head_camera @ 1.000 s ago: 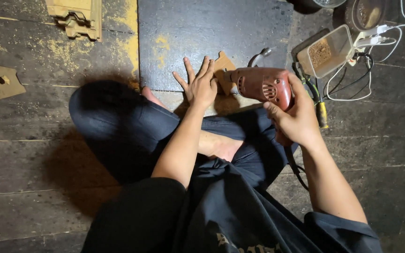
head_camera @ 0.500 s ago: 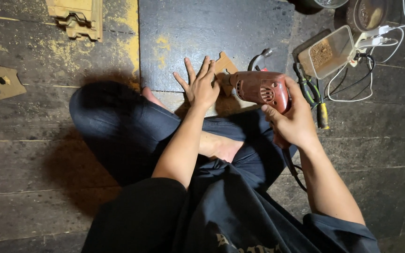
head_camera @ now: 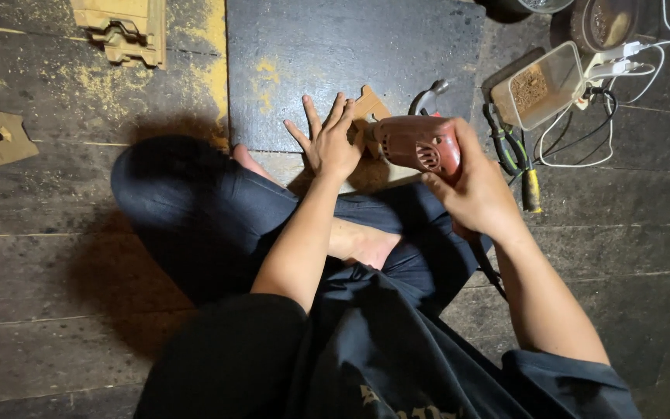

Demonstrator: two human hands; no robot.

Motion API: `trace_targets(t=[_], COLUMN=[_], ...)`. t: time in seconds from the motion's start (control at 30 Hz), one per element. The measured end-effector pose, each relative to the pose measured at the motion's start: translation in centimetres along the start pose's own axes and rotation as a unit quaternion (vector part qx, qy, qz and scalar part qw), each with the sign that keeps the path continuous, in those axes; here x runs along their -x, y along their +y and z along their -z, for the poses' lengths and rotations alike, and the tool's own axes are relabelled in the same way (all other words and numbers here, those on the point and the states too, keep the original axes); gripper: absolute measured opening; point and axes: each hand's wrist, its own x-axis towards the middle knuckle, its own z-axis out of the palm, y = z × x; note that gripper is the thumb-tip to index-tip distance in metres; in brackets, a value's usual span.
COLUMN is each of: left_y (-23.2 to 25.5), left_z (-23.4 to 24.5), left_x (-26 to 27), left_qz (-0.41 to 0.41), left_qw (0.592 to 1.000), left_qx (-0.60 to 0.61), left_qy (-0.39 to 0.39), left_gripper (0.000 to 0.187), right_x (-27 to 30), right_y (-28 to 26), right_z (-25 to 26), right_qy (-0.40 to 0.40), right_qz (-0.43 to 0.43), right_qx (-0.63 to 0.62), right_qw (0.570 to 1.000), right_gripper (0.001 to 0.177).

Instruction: The person sits on the floor and uses a handheld electric drill to bore holes into small wooden pieces. They repeatedly pick up a piece, drill a hole, and set it aside, continuing this process with multiple identical wooden parts.

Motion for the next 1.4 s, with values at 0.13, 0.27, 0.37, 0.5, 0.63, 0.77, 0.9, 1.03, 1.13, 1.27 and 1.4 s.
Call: trace_targets(t=[0.13, 0.27, 0.37, 0.5, 0.63, 0.77, 0.9, 1.03, 1.13, 1.27, 1.4], left_y=[0.4, 0.6, 0.5, 0.6, 1.0, 2.3, 1.3, -1.4, -3.3, -4.3, -2.5], left_z=[1.4, 1.2, 1.3, 1.6, 3.1, 3.9, 0.6, -0.7, -2.2, -4.5, 2.4], left_x=[0.6, 0.6, 0.6, 0.9, 1.6, 0.1, -4.8, -6.3, -4.7, -4.0, -2.1], left_qz=[-0.014, -0.013, -0.015, -0.018, -0.019, -0.134, -0.348, -0.366, -0.24, -0.119, -0.119], left_qw=[1.0, 1.0, 0.999, 0.999, 0.999, 0.985, 0.9, 0.894, 0.944, 0.979, 0.988], left_qx=[-0.004, -0.017, -0.024, -0.028, -0.047, -0.107, -0.256, -0.26, -0.158, -0.02, -0.034], left_qy=[-0.016, -0.016, -0.024, -0.016, -0.011, -0.026, -0.058, 0.014, 0.161, 0.165, 0.097], left_gripper=[0.073, 0.076, 0.078, 0.076, 0.075, 0.073, 0.07, 0.069, 0.075, 0.05, 0.069], right_x=[-0.9, -0.7, -0.4, 0.2, 1.7, 3.8, 5.5, 5.6, 4.8, 3.5, 3.4], right_y=[0.0, 0.2, 0.8, 1.7, 3.7, 8.9, 11.3, 13.4, 15.7, 15.7, 15.1], right_z=[0.3, -0.1, -0.3, -0.4, 0.5, 1.6, 1.8, 1.4, 0.3, -0.7, -1.2], right_qy=[-0.009, -0.01, -0.012, 0.02, 0.068, 0.182, 0.205, 0.222, 0.221, 0.209, 0.2], right_qz=[-0.001, 0.011, 0.011, 0.044, 0.095, 0.14, 0.089, 0.073, 0.078, 0.099, 0.116], right_qx=[0.006, 0.011, 0.001, -0.025, -0.065, -0.109, -0.214, -0.24, -0.254, -0.269, -0.281], right_qw=[1.0, 1.0, 1.0, 0.999, 0.991, 0.967, 0.951, 0.942, 0.939, 0.935, 0.932], right_gripper=[0.08, 0.078, 0.078, 0.079, 0.078, 0.077, 0.076, 0.076, 0.078, 0.078, 0.08])
